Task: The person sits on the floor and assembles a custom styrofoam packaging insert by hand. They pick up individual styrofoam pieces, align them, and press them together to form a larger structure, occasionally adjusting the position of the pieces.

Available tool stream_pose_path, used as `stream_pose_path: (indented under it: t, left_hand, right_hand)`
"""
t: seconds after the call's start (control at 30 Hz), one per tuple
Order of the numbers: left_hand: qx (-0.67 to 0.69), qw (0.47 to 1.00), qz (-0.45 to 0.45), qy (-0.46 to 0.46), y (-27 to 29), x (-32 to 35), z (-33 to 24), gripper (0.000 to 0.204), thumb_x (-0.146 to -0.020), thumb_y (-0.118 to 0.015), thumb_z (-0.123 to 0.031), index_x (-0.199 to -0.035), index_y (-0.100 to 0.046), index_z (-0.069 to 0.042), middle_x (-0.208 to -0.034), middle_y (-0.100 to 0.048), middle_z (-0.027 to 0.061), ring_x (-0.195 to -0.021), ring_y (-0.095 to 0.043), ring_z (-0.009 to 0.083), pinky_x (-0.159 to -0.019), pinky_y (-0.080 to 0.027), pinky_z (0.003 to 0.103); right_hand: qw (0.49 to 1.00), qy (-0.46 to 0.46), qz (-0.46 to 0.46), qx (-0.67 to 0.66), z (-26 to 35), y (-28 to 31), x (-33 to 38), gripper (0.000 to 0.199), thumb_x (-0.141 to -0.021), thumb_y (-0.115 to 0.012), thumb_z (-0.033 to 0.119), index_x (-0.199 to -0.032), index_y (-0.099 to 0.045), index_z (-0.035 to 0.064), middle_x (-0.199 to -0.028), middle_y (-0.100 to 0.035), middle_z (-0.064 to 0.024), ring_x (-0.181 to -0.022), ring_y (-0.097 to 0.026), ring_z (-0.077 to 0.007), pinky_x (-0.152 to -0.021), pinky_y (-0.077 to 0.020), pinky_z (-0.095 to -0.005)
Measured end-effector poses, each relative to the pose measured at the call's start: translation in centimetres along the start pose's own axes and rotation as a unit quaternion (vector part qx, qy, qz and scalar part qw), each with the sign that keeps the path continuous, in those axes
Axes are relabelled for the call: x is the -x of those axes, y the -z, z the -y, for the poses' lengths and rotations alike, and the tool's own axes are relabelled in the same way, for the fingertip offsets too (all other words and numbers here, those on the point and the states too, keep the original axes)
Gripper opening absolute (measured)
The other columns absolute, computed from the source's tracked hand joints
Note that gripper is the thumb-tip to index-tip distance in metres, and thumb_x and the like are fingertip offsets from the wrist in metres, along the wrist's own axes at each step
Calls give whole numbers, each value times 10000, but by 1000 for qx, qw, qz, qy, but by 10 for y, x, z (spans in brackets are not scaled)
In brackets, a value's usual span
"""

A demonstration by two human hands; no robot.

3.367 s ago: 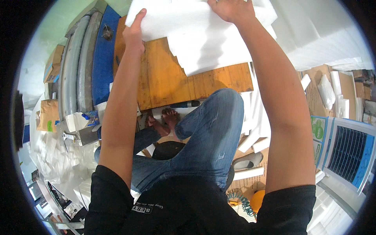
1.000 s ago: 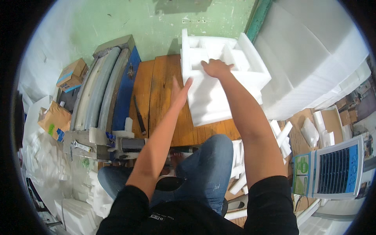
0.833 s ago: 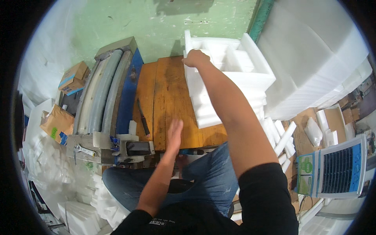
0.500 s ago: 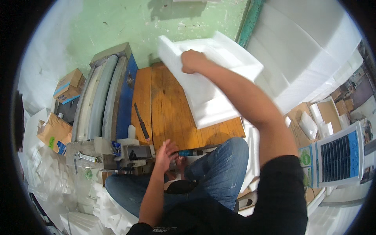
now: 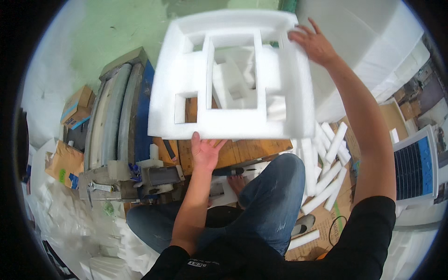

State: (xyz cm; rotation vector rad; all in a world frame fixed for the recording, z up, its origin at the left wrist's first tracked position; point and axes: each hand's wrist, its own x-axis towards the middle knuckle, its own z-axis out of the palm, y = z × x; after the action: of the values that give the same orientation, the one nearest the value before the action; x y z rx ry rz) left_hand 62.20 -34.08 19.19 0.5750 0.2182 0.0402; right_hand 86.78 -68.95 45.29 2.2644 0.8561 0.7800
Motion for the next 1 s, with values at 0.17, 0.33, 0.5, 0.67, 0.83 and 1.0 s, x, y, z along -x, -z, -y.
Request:
stream_pose_path:
  t: [0.17,0.33,0.5,0.67,0.83,1.0]
  left_hand:
    - [82,996,-39,-20,-98,-56,21,894,-914,-715,-507,-1549,-326,-12,-1555,-377,198,-1460,-390,363,-1178,-408,578]
    - [23,989,-123,78,-130,-117,76,874,-901,-775,-397,-1508,-331,49,-1512,-342,241,-1429,-421,360,-1121,-495,537]
    - [-237,955,-20,175,-16,-69,87,515,-992,-647,-209,-1392,-483,70,-1342,-577,228,-1204,-630,357,-1027,-556,479]
    - [-306,931,-201,6,80,-86,68,633,-1022,-588,-381,-1531,-427,-41,-1536,-462,161,-1435,-430,305,-1200,-306,503]
    - [-263,952,-138,76,79,-159,95,772,-1099,-372,-542,-1628,-214,-3,-1652,-327,135,-1515,-300,268,-1246,-223,366]
    - [-260,948,-169,79,123,-128,58,748,-1099,-377,-514,-1601,-273,30,-1624,-369,165,-1459,-378,283,-1231,-249,375]
  right_hand:
    - [883,-367,-184,-228,-52,-78,-11,549,-950,-720,315,-1436,-556,120,-1468,-599,-116,-1382,-528,-337,-1211,-363,-468]
    - [763,-536,-50,-359,-27,-238,98,735,-913,-725,491,-1454,-540,29,-1428,-610,-220,-1291,-605,-390,-1084,-475,-457]
    - [377,-648,107,-653,136,-314,190,775,-991,-568,623,-1534,-473,77,-1562,-477,-211,-1453,-425,-403,-1134,-379,-548]
    - [253,-623,110,-731,177,-282,174,1025,-945,-415,777,-1666,-124,108,-1720,-100,-213,-1550,-112,-509,-1194,-117,-722]
    - [271,-563,211,-751,168,-317,199,975,-953,-447,708,-1658,-149,104,-1723,-124,-162,-1526,-182,-507,-1181,-172,-727]
    - [253,-463,244,-814,201,-293,197,919,-1008,-421,637,-1660,-111,69,-1719,-118,-194,-1498,-289,-473,-1185,-271,-650]
